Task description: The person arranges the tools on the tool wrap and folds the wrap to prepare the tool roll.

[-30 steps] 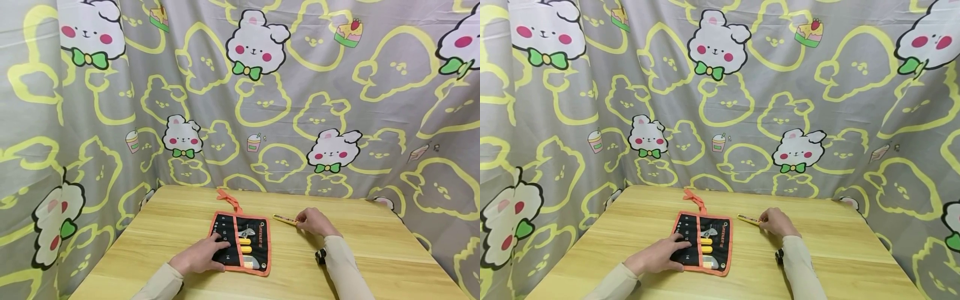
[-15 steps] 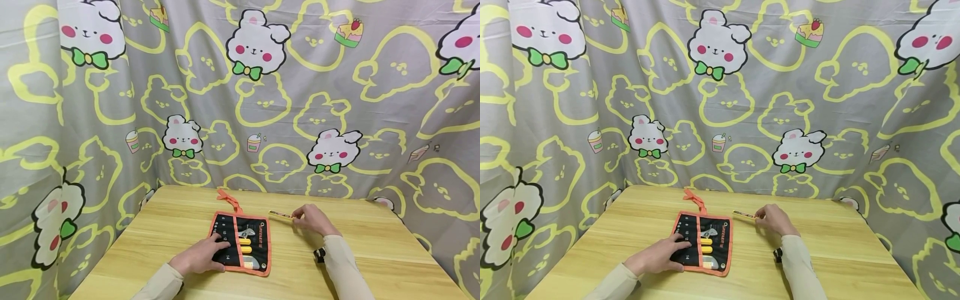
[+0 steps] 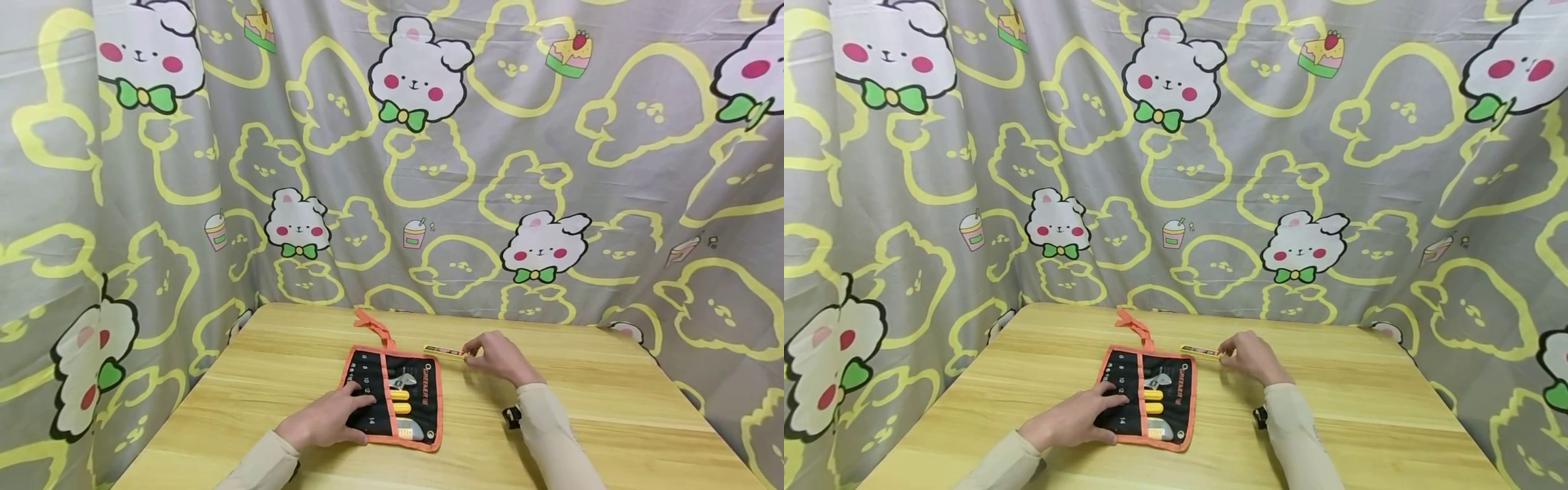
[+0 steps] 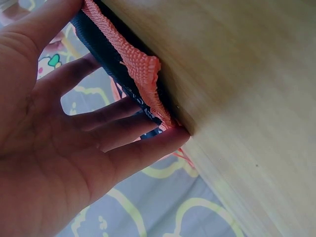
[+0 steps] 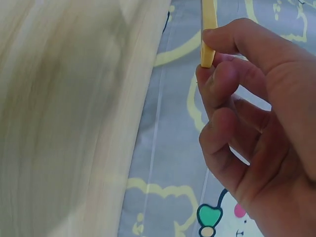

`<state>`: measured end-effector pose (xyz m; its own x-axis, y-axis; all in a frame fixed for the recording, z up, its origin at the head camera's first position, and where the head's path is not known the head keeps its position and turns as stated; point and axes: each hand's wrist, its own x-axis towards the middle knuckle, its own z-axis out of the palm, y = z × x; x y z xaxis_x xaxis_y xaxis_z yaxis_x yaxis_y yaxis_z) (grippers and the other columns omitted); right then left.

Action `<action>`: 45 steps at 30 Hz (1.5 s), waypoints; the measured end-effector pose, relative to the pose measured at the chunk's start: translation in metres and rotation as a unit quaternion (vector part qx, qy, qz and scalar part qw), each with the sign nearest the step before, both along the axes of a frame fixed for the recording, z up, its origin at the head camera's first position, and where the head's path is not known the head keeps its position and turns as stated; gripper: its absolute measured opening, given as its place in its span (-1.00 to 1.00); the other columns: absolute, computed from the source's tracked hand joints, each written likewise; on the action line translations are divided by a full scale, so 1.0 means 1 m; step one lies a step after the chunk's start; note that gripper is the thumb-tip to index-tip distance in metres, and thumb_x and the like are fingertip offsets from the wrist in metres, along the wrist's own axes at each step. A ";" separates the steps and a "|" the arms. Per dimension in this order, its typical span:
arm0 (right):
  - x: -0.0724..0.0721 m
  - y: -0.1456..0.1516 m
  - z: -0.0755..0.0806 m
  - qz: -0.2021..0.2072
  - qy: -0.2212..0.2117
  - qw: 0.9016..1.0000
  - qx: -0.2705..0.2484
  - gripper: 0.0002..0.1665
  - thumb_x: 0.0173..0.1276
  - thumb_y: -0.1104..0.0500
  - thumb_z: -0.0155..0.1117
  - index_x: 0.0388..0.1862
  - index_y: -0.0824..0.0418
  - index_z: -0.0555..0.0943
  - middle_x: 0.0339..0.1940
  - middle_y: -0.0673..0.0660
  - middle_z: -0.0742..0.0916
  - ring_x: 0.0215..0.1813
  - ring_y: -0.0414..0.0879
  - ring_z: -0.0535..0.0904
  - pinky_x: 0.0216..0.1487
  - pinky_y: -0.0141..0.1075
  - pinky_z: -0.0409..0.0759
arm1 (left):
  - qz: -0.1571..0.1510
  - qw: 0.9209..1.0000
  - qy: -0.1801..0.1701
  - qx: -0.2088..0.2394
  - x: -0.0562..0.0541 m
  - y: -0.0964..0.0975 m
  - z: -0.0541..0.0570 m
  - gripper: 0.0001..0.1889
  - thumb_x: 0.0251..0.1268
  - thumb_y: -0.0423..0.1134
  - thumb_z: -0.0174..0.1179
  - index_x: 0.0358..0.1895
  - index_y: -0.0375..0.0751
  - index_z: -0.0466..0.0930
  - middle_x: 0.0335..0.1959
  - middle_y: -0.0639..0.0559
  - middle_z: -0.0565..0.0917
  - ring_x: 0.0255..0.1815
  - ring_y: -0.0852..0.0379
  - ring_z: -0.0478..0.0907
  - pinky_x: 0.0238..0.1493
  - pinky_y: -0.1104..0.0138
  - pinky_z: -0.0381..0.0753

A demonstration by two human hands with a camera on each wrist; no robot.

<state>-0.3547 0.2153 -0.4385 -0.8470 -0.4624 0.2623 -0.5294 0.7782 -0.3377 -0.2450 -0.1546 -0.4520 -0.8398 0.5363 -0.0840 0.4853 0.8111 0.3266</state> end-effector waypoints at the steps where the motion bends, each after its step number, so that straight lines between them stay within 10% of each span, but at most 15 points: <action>1: 0.000 -0.003 0.000 0.005 0.005 1.000 0.001 -0.86 0.23 0.22 0.44 -0.24 0.10 0.85 -0.37 -0.05 0.79 -0.39 -0.28 0.53 -0.36 -0.34 0.48 | 0.000 1.000 -0.001 0.000 0.000 0.000 -0.001 -0.25 0.18 0.17 0.43 0.42 -0.02 0.51 0.39 -0.30 0.43 0.24 -0.23 0.56 0.24 -0.06 0.59; 45: -0.001 -0.074 -0.004 0.058 0.009 0.998 -0.003 -0.82 0.26 0.29 0.42 -0.17 0.15 0.83 -0.26 0.04 0.81 -0.33 -0.23 0.64 -0.34 -0.35 0.59 | -0.008 1.000 0.006 -0.001 0.000 0.000 0.001 -0.26 0.18 0.16 0.43 0.42 -0.03 0.51 0.40 -0.32 0.42 0.23 -0.27 0.57 0.23 -0.06 0.59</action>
<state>-0.3556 0.1410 -0.4427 -0.7827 -0.5558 0.2800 -0.6222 0.7087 -0.3325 -0.2447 -0.1551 -0.4512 -0.8317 0.5501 -0.0751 0.5026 0.8035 0.3189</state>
